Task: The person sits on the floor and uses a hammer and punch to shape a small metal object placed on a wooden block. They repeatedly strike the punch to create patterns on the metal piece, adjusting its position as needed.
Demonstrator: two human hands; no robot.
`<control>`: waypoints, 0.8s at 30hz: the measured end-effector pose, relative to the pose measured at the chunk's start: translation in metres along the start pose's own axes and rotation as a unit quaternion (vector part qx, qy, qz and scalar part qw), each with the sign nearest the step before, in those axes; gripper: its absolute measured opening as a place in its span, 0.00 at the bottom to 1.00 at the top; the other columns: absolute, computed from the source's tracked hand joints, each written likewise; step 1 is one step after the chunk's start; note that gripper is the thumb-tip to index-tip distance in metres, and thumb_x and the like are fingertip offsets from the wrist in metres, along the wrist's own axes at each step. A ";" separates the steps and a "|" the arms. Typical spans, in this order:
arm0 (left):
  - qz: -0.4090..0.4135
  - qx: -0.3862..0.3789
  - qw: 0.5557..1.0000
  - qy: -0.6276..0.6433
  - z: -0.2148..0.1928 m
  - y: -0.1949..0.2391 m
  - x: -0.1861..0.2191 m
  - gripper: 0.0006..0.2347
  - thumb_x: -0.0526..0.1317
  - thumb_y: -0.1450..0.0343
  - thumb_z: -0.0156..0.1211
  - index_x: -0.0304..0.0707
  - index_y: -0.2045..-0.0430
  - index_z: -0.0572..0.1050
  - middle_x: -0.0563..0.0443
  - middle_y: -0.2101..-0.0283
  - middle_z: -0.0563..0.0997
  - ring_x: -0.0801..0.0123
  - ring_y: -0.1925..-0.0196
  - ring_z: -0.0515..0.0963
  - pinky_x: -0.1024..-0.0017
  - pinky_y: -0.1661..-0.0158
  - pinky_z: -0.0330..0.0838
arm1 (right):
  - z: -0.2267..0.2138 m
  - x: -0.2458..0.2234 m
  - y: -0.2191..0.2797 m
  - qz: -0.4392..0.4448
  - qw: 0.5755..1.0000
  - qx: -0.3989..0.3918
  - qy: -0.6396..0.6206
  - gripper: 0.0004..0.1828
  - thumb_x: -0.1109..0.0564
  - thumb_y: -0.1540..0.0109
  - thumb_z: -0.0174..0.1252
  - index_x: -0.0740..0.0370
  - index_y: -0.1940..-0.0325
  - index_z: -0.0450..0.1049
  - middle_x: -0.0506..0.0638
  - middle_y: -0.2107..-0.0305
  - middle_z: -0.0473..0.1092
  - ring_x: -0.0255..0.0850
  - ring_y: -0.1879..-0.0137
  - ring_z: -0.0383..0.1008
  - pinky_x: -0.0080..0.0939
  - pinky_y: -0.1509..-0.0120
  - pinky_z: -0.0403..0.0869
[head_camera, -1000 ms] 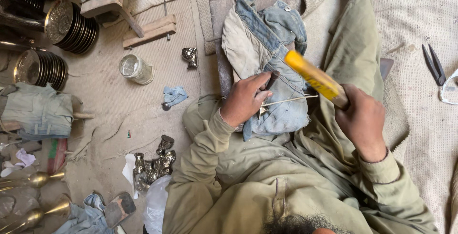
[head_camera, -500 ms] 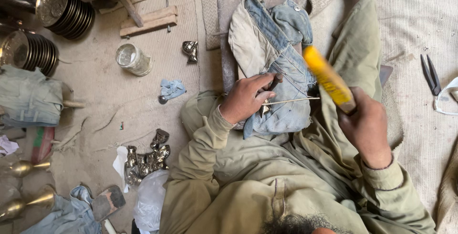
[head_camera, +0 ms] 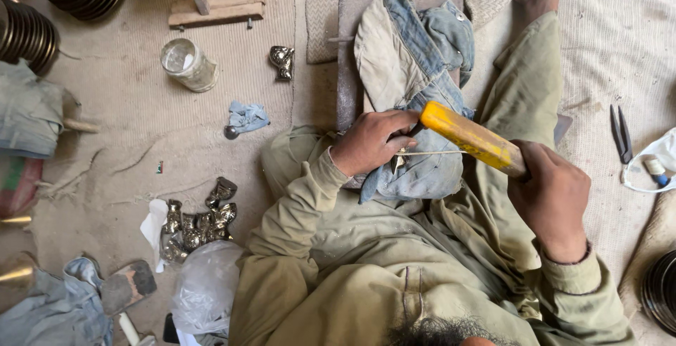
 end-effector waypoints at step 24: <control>0.113 -0.008 0.987 0.113 0.014 -0.002 -0.021 0.20 0.38 0.28 0.68 0.45 0.41 0.74 0.47 0.45 0.83 0.56 0.45 0.84 0.63 0.45 0.79 | -0.017 -0.003 0.006 -0.032 0.993 -0.016 0.117 0.08 0.61 0.30 0.66 0.65 0.49 0.77 0.61 0.65 0.75 0.52 0.58 0.79 0.42 0.54 0.74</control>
Point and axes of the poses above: each hand's wrist, its own y-axis away from the middle knuckle, its own z-axis out of the palm, x = y × z, the point moved 8 cm from there along -y, towards the middle knuckle
